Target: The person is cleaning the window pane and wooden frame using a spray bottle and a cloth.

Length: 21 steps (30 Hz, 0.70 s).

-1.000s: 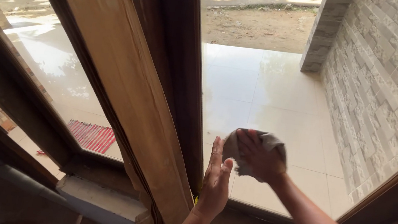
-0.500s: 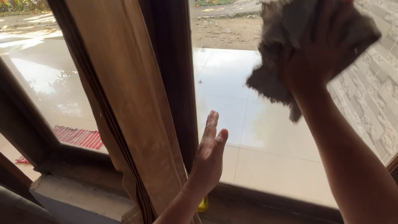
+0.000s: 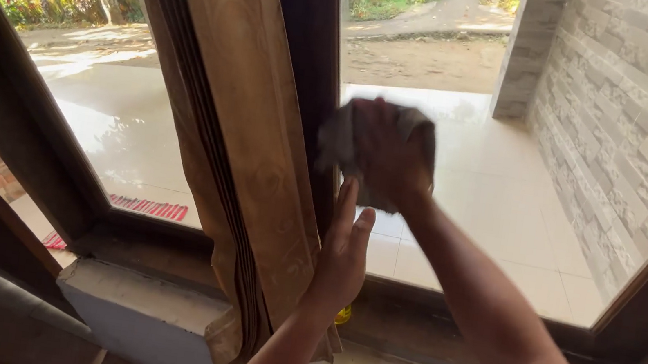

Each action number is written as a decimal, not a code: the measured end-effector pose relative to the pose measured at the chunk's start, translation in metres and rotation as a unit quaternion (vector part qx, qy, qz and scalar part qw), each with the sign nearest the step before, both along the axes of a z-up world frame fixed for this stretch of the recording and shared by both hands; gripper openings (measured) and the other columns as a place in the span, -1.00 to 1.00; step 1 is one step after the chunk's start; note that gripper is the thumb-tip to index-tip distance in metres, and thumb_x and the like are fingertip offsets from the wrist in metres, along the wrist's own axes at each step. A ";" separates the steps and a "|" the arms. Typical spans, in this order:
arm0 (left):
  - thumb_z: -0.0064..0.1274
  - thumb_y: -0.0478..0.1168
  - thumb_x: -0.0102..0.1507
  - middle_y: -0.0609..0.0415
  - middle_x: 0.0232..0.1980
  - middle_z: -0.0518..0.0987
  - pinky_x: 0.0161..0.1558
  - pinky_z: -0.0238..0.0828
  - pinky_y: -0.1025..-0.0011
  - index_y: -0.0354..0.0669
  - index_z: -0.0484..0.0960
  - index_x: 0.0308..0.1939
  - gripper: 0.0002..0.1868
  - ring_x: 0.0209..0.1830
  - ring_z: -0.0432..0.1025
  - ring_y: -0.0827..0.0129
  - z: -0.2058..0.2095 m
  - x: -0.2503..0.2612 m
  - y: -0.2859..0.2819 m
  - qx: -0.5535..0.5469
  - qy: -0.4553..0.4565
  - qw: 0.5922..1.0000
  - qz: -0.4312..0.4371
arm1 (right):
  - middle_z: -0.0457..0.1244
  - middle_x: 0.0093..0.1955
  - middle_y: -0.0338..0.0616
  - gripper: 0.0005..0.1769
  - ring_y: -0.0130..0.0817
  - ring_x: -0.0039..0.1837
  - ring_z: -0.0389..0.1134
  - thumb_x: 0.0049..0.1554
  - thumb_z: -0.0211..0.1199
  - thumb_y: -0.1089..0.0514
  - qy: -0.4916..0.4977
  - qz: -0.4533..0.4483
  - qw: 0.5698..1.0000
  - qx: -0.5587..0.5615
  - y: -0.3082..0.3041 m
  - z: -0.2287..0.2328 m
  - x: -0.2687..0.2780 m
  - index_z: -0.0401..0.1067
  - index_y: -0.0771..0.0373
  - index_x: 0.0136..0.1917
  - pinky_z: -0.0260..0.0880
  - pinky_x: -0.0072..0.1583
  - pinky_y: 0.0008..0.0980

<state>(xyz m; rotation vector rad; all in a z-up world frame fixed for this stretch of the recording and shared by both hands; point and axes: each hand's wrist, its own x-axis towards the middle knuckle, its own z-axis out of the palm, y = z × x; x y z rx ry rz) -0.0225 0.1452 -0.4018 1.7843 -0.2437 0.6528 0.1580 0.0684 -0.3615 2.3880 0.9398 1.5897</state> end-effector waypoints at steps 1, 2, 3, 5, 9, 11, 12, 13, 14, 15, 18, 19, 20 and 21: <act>-0.41 0.25 0.42 -0.11 0.72 -0.13 0.58 -0.33 0.24 -0.28 -0.05 0.60 -0.15 0.73 -0.28 0.16 -0.003 -0.002 -0.001 -0.008 0.011 1.000 -0.003 | -0.12 0.72 -0.14 -0.26 -0.10 0.70 -0.11 0.22 0.10 -0.05 0.012 -0.002 0.999 -0.041 0.002 -0.024 0.002 0.13 0.19 0.60 0.29 0.18 0.27; -0.42 0.26 0.41 -0.10 0.72 -0.16 0.58 -0.36 0.24 -0.27 -0.06 0.60 -0.14 0.73 -0.32 0.16 -0.004 -0.004 -0.004 -0.016 0.021 1.000 -0.007 | -0.14 0.70 -0.09 -0.27 -0.07 0.70 -0.11 0.24 0.08 -0.05 0.024 -0.005 0.996 -0.083 0.002 -0.046 0.005 0.12 0.21 0.60 0.36 0.18 0.10; -0.42 0.26 0.41 -0.10 0.72 -0.16 0.58 -0.36 0.24 -0.27 -0.06 0.60 -0.14 0.73 -0.32 0.16 -0.007 -0.005 -0.005 -0.016 0.021 1.000 -0.009 | -0.14 0.70 -0.09 -0.27 -0.07 0.70 -0.11 0.24 0.08 -0.05 0.023 -0.007 0.996 -0.083 -0.007 -0.058 -0.003 0.12 0.21 0.60 0.36 0.18 0.10; -0.44 0.30 0.39 -0.09 0.72 -0.19 0.57 -0.32 0.23 -0.28 -0.09 0.60 -0.10 0.73 -0.34 0.17 -0.012 -0.008 -0.007 -0.014 0.038 0.999 -0.020 | -0.22 0.71 -0.10 -0.14 -0.19 0.65 -0.12 0.17 0.11 -0.02 0.339 0.163 0.926 0.038 -0.027 -0.083 -0.020 -0.02 0.17 0.66 0.32 0.25 0.04; -0.48 0.31 0.40 -0.13 0.72 -0.17 0.59 -0.40 0.21 -0.28 -0.10 0.61 -0.09 0.73 -0.35 0.14 -0.021 -0.012 -0.013 0.003 0.044 0.999 -0.029 | -0.10 0.72 -0.27 -0.28 -0.20 0.70 -0.11 0.21 0.10 0.03 0.139 0.181 0.972 -0.063 -0.083 -0.122 -0.004 0.12 0.06 0.62 0.29 0.44 -0.09; -0.48 0.33 0.39 -0.14 0.72 -0.21 0.58 -0.32 0.22 -0.28 -0.09 0.60 -0.09 0.73 -0.35 0.14 -0.022 -0.015 -0.017 -0.005 0.052 0.997 -0.051 | -0.05 0.68 -0.17 -0.28 -0.15 0.70 -0.12 0.12 0.10 0.06 0.096 0.085 0.980 -0.155 -0.108 -0.118 -0.002 0.20 0.17 0.55 0.24 0.52 -0.16; -0.48 0.33 0.39 -0.14 0.72 -0.21 0.58 -0.32 0.22 -0.28 -0.09 0.60 -0.09 0.73 -0.35 0.14 -0.022 -0.015 -0.018 -0.004 0.051 0.997 -0.054 | -0.05 0.68 -0.17 -0.28 -0.15 0.70 -0.12 0.12 0.10 0.06 0.096 0.082 0.980 -0.154 -0.115 -0.101 -0.008 0.20 0.17 0.55 0.24 0.52 -0.16; -0.48 0.32 0.38 -0.14 0.71 -0.20 0.58 -0.35 0.22 -0.27 -0.10 0.61 -0.09 0.72 -0.35 0.13 -0.022 -0.015 -0.020 0.002 0.055 0.997 -0.050 | -0.03 0.68 -0.16 -0.33 -0.15 0.70 -0.11 0.16 0.10 0.03 0.117 0.105 0.981 -0.109 -0.122 -0.084 -0.013 0.24 0.17 0.52 0.23 0.47 -0.13; -0.48 0.32 0.38 -0.14 0.71 -0.20 0.58 -0.39 0.21 -0.26 -0.11 0.61 -0.08 0.72 -0.35 0.13 -0.023 -0.015 -0.021 0.007 0.060 0.997 -0.046 | -0.01 0.67 -0.15 -0.38 -0.16 0.70 -0.10 0.19 0.10 0.01 0.139 0.130 0.980 -0.064 -0.128 -0.068 -0.018 0.28 0.16 0.50 0.22 0.43 -0.10; -0.48 0.32 0.38 -0.14 0.71 -0.20 0.58 -0.39 0.21 -0.26 -0.11 0.61 -0.08 0.72 -0.35 0.13 -0.024 -0.016 -0.022 0.007 0.060 0.997 -0.048 | -0.01 0.67 -0.15 -0.38 -0.16 0.70 -0.10 0.19 0.10 0.01 0.140 0.128 0.980 -0.064 -0.129 -0.053 -0.016 0.28 0.16 0.50 0.22 0.43 -0.10; -0.45 0.31 0.38 -0.14 0.72 -0.21 0.58 -0.37 0.21 -0.27 -0.13 0.61 -0.08 0.72 -0.35 0.13 -0.022 -0.012 -0.021 0.000 0.052 0.997 -0.064 | -0.03 0.64 -0.24 -0.42 -0.17 0.66 -0.11 0.19 0.11 -0.13 0.169 -0.064 0.982 -0.058 -0.127 -0.017 0.004 0.30 0.04 0.44 0.12 0.26 0.38; -0.45 0.30 0.38 -0.13 0.72 -0.21 0.58 -0.39 0.21 -0.26 -0.12 0.61 -0.09 0.72 -0.36 0.15 -0.022 -0.012 -0.020 0.010 0.059 0.996 -0.058 | -0.05 0.70 -0.08 -0.38 0.02 0.71 -0.14 0.24 0.08 -0.11 0.099 0.026 0.994 0.021 -0.127 -0.013 0.016 0.27 0.14 0.49 0.09 0.37 0.43; -0.46 0.29 0.38 -0.12 0.72 -0.21 0.58 -0.41 0.21 -0.25 -0.11 0.61 -0.11 0.73 -0.36 0.16 -0.021 -0.010 -0.021 0.021 0.065 0.996 -0.052 | -0.06 0.75 0.08 -0.35 0.22 0.76 -0.17 0.28 0.05 -0.10 0.026 0.114 0.988 0.102 -0.127 -0.008 0.029 0.24 0.25 0.54 0.06 0.47 0.49; -0.46 0.29 0.38 -0.12 0.72 -0.21 0.58 -0.41 0.21 -0.25 -0.11 0.61 -0.11 0.73 -0.36 0.16 -0.021 -0.006 -0.019 0.023 0.061 0.996 -0.054 | -0.06 0.75 0.08 -0.35 0.22 0.76 -0.17 0.28 0.05 -0.10 0.022 0.112 0.988 0.103 -0.110 0.004 0.022 0.24 0.25 0.54 0.06 0.47 0.49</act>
